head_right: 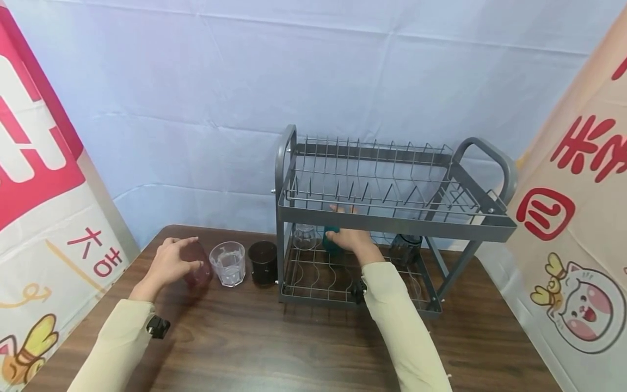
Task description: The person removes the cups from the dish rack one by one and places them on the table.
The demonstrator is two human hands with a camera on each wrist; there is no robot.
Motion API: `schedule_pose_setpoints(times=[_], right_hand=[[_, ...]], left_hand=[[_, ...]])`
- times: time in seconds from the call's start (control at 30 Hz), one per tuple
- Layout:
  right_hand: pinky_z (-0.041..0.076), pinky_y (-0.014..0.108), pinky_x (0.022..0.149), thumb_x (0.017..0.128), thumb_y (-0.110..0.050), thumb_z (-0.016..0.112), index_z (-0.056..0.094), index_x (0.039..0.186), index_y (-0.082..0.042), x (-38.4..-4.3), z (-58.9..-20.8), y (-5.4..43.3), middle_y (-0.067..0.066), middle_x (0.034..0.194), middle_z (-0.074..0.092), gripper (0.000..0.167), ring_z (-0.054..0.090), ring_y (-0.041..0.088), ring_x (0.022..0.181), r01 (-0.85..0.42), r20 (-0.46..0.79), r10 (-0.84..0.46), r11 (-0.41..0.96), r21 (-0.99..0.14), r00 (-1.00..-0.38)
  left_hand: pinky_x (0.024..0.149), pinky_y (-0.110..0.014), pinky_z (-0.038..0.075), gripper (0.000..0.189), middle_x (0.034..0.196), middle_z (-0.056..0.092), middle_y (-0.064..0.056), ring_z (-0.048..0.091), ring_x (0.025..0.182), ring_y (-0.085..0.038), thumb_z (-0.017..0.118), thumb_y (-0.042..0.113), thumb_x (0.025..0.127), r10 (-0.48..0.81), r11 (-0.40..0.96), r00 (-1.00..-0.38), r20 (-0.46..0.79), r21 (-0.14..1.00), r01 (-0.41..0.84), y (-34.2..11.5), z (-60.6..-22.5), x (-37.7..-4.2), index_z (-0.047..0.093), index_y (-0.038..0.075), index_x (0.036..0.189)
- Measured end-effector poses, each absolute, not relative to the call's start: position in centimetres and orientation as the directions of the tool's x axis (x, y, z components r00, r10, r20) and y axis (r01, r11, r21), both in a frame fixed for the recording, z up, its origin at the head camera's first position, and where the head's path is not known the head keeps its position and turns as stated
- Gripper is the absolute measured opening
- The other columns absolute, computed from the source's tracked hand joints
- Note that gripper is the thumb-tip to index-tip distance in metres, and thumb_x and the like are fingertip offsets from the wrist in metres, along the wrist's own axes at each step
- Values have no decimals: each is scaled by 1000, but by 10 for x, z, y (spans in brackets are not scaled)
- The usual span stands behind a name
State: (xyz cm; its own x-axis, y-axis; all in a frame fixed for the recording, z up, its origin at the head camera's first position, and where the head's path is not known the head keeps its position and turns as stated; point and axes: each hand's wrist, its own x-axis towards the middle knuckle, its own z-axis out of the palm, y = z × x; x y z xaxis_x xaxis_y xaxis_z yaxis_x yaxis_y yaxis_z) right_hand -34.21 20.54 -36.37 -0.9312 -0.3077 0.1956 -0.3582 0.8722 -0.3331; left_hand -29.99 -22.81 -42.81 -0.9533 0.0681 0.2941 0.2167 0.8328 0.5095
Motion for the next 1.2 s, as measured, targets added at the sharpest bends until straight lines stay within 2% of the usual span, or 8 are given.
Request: schedule_pose_setpoints(times=[0.2,0.33,0.6,1.2], right_hand=[[20,59,100,87,-20,65,32,144,-4,-348,-369,209,28,142,29,68,17,45,131,-374,272,-280,834,-407,-921],[24,57,99,86,-18,66,38,140,-1,-353,-375,212,27,138,36,63,25,45,128,-404,314,-290,820,-405,-904],[32,55,96,88,-17,64,40,138,1,-357,-382,217,26,136,40,58,37,42,123,-402,295,-289,783,-474,-911],[32,53,97,89,-16,64,42,137,1,-359,-384,214,26,135,41,56,38,42,123,-394,310,-267,775,-495,-913]], left_hand=[[84,-58,33,66,117,44,-32,37,107,-51,77,23,71,54,837,-960,275,511,194,-228,-428,-302,53,0,128],[84,-59,34,66,118,41,-33,35,108,-51,76,24,72,49,837,-964,263,516,183,-227,-429,-303,51,1,129],[83,-60,35,67,124,36,-33,32,110,-51,74,24,74,51,833,-970,240,526,174,-224,-430,-306,49,1,131],[82,-58,35,67,122,38,-33,34,107,-50,74,25,75,68,836,-969,238,517,186,-224,-428,-306,48,-1,131]])
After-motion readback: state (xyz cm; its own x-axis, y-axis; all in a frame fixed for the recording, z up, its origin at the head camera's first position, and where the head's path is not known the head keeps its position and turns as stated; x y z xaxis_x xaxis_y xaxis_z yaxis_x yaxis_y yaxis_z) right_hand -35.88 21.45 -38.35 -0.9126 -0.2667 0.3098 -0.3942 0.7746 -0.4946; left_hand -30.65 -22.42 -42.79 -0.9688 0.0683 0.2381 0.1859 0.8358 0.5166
